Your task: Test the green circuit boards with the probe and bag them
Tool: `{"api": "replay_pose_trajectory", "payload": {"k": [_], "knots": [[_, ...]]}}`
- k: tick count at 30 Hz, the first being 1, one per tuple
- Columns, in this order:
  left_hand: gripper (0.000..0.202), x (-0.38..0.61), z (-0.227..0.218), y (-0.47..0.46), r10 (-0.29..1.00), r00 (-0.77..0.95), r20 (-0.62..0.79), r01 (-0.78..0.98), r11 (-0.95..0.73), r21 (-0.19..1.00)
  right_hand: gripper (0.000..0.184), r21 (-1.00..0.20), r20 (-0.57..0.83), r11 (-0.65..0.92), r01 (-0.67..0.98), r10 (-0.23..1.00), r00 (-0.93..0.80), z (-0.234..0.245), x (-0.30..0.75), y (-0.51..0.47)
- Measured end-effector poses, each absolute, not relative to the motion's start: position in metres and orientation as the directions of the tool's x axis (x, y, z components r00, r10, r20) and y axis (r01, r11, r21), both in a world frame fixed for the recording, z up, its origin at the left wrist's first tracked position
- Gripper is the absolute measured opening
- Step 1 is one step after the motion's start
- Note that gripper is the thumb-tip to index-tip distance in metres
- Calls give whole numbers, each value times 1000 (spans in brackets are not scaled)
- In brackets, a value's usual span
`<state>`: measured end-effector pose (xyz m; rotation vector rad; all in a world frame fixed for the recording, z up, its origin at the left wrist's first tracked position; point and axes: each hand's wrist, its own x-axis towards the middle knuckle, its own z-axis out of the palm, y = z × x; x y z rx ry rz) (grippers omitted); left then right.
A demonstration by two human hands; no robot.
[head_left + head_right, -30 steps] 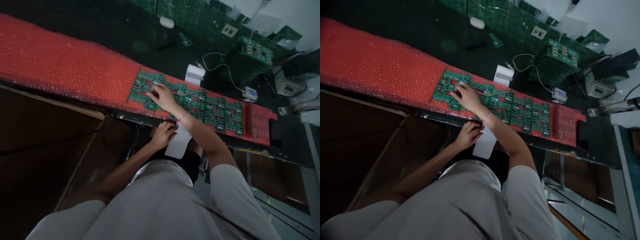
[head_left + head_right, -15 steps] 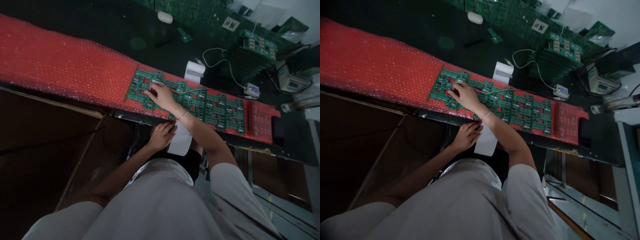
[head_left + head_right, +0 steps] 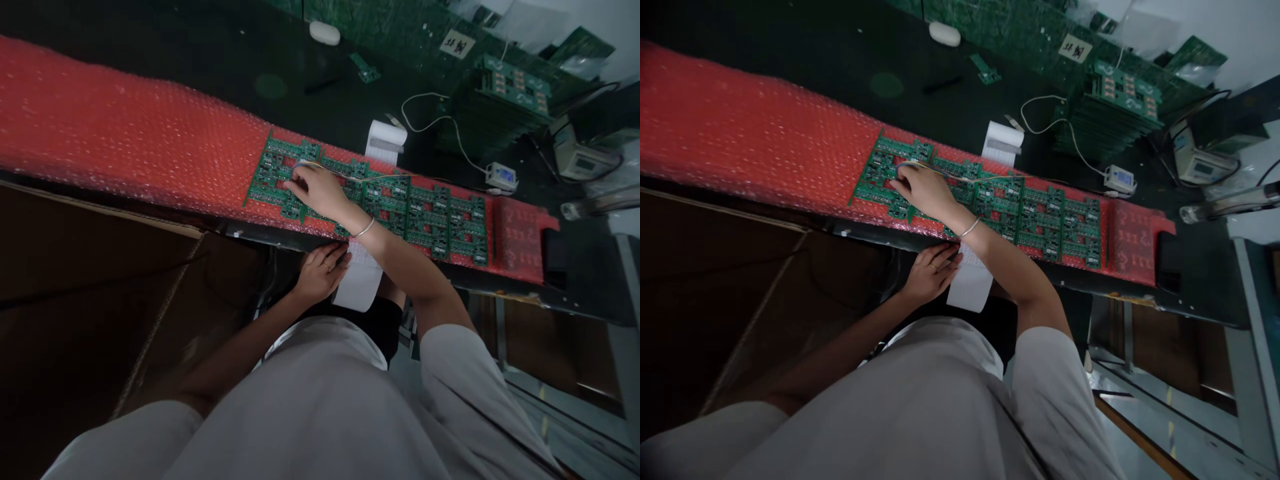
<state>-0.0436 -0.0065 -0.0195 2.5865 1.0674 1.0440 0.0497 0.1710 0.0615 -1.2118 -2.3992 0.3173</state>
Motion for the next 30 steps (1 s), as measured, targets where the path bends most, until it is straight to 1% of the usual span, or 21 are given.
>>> {"api": "replay_pose_trajectory", "payload": {"k": [4,8,12,15,19,23,26,30], "knots": [[28,-42,-20,-6,659,477,581,561,-737,377,23,-402,260,588,701,808,-528,64,50,170],[27,-40,-17,1,686,427,590,555,-713,428,21,-420,264,578,699,815,-516,63,49,170],[26,-40,-14,9,701,412,582,519,-705,483,24,-433,281,576,694,817,-503,59,49,169],[21,-39,-11,11,734,393,553,495,-676,546,27,-435,293,579,690,815,-500,57,49,169],[17,-38,-5,10,792,386,473,499,-611,614,29,-432,310,590,683,808,-502,52,50,170],[14,-36,-1,10,819,371,437,504,-573,646,29,-431,340,607,667,794,-504,47,50,172],[11,-35,-1,11,822,360,441,490,-569,660,29,-448,342,599,663,800,-492,47,50,171],[12,-34,2,6,828,363,427,478,-559,677,28,-467,342,587,661,809,-477,48,49,170]]}}
